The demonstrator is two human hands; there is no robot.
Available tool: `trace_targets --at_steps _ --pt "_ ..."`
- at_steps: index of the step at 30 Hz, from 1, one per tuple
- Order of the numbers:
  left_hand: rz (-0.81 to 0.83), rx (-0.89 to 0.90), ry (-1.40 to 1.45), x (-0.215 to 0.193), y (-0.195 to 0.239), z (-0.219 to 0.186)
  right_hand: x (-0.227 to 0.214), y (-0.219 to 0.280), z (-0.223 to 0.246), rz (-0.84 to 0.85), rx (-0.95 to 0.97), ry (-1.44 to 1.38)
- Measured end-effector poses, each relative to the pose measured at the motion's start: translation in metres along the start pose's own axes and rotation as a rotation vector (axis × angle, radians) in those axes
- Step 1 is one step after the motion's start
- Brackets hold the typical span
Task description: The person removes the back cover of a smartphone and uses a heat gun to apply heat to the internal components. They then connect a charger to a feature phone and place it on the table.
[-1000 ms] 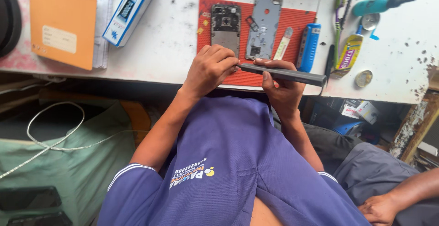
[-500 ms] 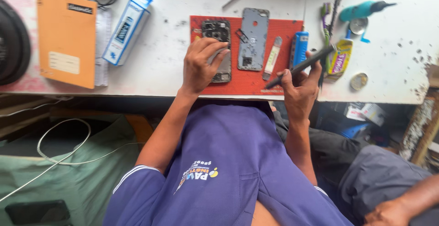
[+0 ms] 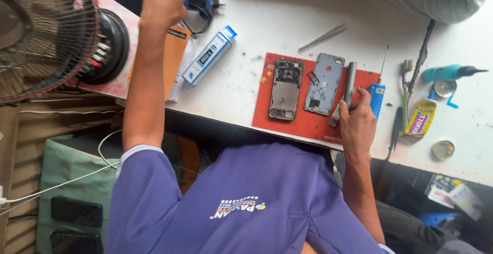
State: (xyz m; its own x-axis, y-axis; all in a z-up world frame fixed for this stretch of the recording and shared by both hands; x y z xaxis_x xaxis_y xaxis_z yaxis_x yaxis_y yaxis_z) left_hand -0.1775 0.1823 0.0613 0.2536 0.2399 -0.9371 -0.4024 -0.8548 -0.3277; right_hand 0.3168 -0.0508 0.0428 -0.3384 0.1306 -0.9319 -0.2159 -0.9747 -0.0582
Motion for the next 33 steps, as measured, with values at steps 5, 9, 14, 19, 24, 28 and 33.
trace_targets --at_steps 5,9,14,19,24,28,33 --pt "0.324 -0.084 0.076 0.027 -0.027 0.003 -0.013 0.005 0.012 -0.142 -0.106 0.027" --pt "0.336 -0.165 0.112 0.01 -0.029 0.004 -0.023 0.012 0.016 -0.128 -0.052 -0.105" --pt "0.028 -0.206 0.287 -0.03 -0.028 0.005 -0.025 0.014 0.024 -0.11 -0.044 -0.201" --pt "-0.199 -0.137 0.567 -0.066 -0.019 0.004 -0.024 0.016 0.033 -0.094 -0.051 -0.328" --pt "-0.2 -0.261 0.803 -0.092 -0.01 0.003 -0.024 0.015 0.047 -0.07 -0.088 -0.337" --pt "-0.323 -0.088 0.996 -0.124 -0.005 -0.032 -0.016 0.008 0.07 0.028 -0.123 -0.518" --pt "-0.391 -0.032 1.115 -0.17 0.003 -0.096 -0.007 -0.008 0.127 0.17 -0.371 -0.833"
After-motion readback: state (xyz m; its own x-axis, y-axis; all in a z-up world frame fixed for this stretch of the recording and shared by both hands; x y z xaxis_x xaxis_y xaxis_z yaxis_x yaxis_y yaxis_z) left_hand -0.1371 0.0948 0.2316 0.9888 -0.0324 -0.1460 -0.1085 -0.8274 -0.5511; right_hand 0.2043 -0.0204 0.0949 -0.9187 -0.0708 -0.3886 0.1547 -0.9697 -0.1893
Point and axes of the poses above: each hand's wrist, its own y-axis away from the middle knuckle, its own x-axis out of the palm, z = x × y, the point moved 5 cm from there along -y, towards the middle knuckle, and after that the axes turned 13 degrees about y, right-handed, at the moved point
